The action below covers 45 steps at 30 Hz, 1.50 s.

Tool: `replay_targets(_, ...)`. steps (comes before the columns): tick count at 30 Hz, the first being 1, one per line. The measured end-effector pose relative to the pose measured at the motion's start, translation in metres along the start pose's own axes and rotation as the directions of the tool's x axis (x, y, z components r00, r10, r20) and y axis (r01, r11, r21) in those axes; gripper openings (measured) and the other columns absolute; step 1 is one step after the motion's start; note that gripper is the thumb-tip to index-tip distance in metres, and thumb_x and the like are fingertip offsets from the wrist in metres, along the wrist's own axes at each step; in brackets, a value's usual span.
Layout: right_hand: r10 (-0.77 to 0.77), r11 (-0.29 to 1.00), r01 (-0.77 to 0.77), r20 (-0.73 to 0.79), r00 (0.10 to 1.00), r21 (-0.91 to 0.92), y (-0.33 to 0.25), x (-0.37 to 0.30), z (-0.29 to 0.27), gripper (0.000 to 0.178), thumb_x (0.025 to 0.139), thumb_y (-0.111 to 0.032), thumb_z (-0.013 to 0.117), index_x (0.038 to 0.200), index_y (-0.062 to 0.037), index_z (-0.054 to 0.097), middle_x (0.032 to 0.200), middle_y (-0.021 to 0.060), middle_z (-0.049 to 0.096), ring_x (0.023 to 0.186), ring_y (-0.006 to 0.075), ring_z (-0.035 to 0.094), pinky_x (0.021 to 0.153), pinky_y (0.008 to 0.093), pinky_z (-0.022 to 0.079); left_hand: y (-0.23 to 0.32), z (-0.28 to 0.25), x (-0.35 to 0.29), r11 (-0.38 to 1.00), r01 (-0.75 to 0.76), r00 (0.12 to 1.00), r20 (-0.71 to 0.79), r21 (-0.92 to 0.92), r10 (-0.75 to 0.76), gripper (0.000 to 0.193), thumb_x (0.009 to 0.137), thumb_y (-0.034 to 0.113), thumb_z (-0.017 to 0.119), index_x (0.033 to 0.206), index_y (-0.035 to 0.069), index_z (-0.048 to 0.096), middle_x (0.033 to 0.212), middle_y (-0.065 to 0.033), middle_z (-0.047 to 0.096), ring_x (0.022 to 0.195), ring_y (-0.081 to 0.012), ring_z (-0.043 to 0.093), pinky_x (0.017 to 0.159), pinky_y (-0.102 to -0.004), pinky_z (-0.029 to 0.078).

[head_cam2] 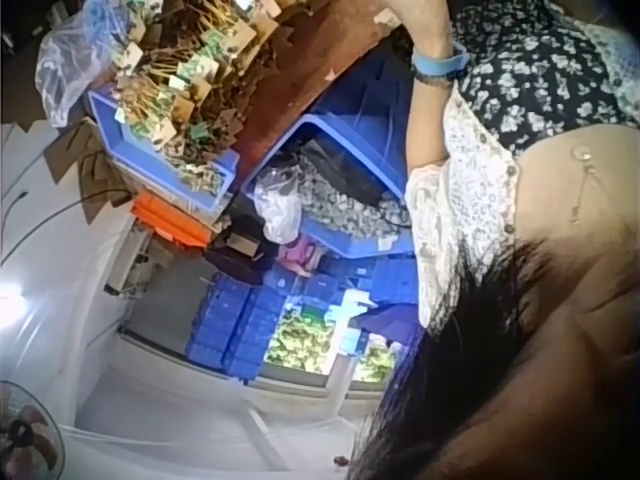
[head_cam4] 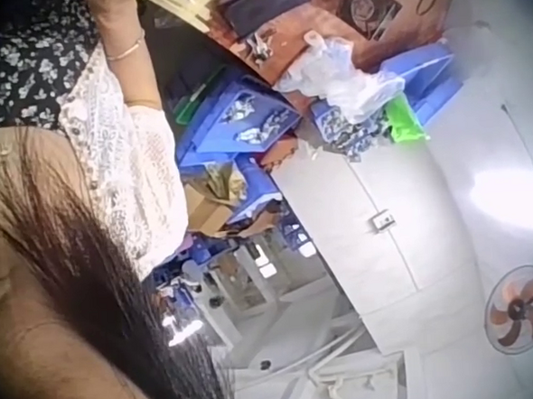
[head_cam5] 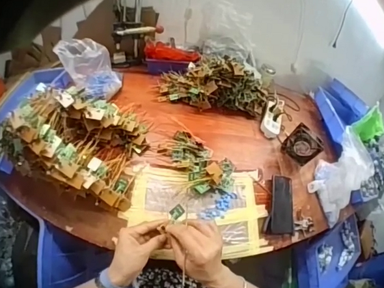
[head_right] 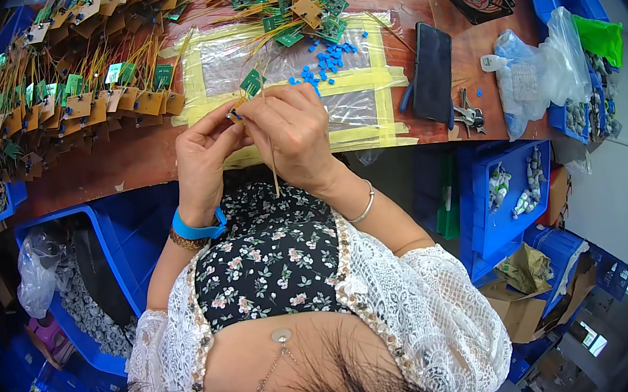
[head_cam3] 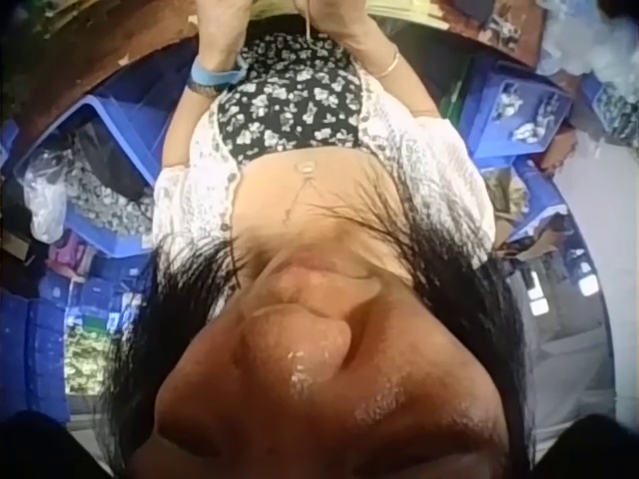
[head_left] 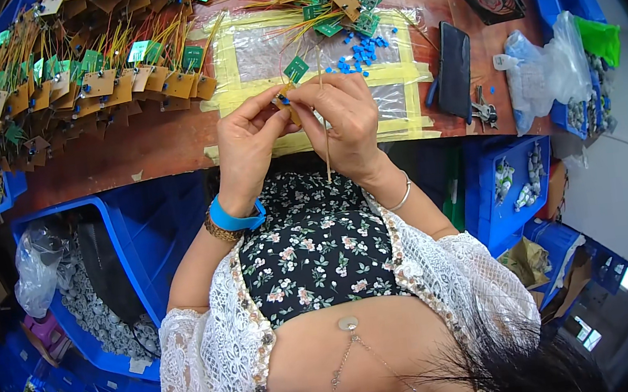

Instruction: Manually assembling and sorting small electronic circuit boards and wires at a factory workbench.

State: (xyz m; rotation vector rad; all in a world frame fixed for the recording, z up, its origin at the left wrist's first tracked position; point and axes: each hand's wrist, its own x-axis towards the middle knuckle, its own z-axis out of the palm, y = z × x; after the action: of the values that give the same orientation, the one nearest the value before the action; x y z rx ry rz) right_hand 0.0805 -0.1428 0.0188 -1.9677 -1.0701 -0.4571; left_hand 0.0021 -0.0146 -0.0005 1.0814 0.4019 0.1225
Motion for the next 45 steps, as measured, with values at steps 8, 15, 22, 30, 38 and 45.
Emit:
replay_targets(8,0.0,1.0,0.0,0.0,1.0,-0.014,-0.001,0.0,0.001,0.022,0.068,0.002,0.073,0.088,-0.0057,0.066,0.079,0.0056,0.066,0.076,0.0241,0.062,0.068,0.0344,0.043,0.005,0.006,-0.002,1.0,-0.027,1.0,0.017,0.006,0.026,0.03,0.09,-0.006,0.056,0.12,-0.006,0.059,0.097,-0.0091,0.065,0.084,-0.0131,0.065,0.078,-0.0254,0.057)
replay_targets(15,0.044,0.998,-0.044,0.005,0.999,-0.054,-0.005,-0.001,-0.001,0.021,0.069,0.001,0.073,0.087,-0.0047,0.066,0.08,0.0068,0.066,0.077,0.0249,0.061,0.069,0.0352,0.045,0.005,0.006,-0.001,0.999,-0.029,0.999,0.022,0.026,0.029,0.03,0.09,-0.005,0.056,0.119,-0.005,0.059,0.097,-0.0093,0.065,0.084,-0.013,0.065,0.078,-0.0253,0.057)
replay_targets(22,0.106,0.993,-0.106,-0.001,0.994,0.042,-0.001,-0.003,0.001,0.021,0.069,0.003,0.074,0.087,-0.0038,0.068,0.081,0.0082,0.067,0.078,0.0254,0.062,0.069,0.0338,0.048,0.0,0.003,0.0,0.999,-0.016,1.0,0.015,0.03,0.015,0.029,0.09,-0.004,0.057,0.119,-0.004,0.061,0.093,-0.0059,0.065,0.079,-0.0101,0.064,0.073,-0.0225,0.056)
replay_targets(30,0.094,0.995,-0.094,-0.015,0.995,0.046,-0.001,-0.005,0.003,0.02,0.068,0.004,0.074,0.085,-0.004,0.068,0.078,0.0073,0.067,0.074,0.0243,0.062,0.067,0.0333,0.048,0.001,0.004,-0.001,0.999,-0.016,1.0,0.008,0.034,0.016,0.029,0.09,-0.003,0.057,0.118,-0.003,0.061,0.094,-0.0055,0.064,0.079,-0.01,0.064,0.073,-0.0223,0.056)
replay_targets(38,0.071,0.997,-0.07,-0.019,0.997,0.037,-0.006,-0.006,0.003,0.019,0.068,0.005,0.073,0.084,-0.0036,0.067,0.077,0.0075,0.066,0.073,0.0242,0.061,0.065,0.0333,0.047,0.005,0.003,-0.004,1.0,0.0,1.0,-0.03,0.006,0.001,0.024,0.094,0.003,0.055,0.115,-0.003,0.063,0.095,-0.0067,0.066,0.079,-0.0112,0.065,0.072,-0.0238,0.057)
replay_targets(45,0.028,0.998,-0.028,0.005,1.0,0.049,-0.015,0.002,0.004,0.021,0.069,0.006,0.072,0.087,-0.0027,0.067,0.079,0.0086,0.067,0.076,0.0245,0.062,0.068,0.0335,0.048,0.016,-0.001,-0.008,0.995,-0.083,0.992,-0.094,0.051,0.087,0.02,0.094,0.008,0.058,0.106,-0.005,0.067,0.091,-0.0073,0.067,0.076,-0.012,0.065,0.067,-0.0247,0.058)
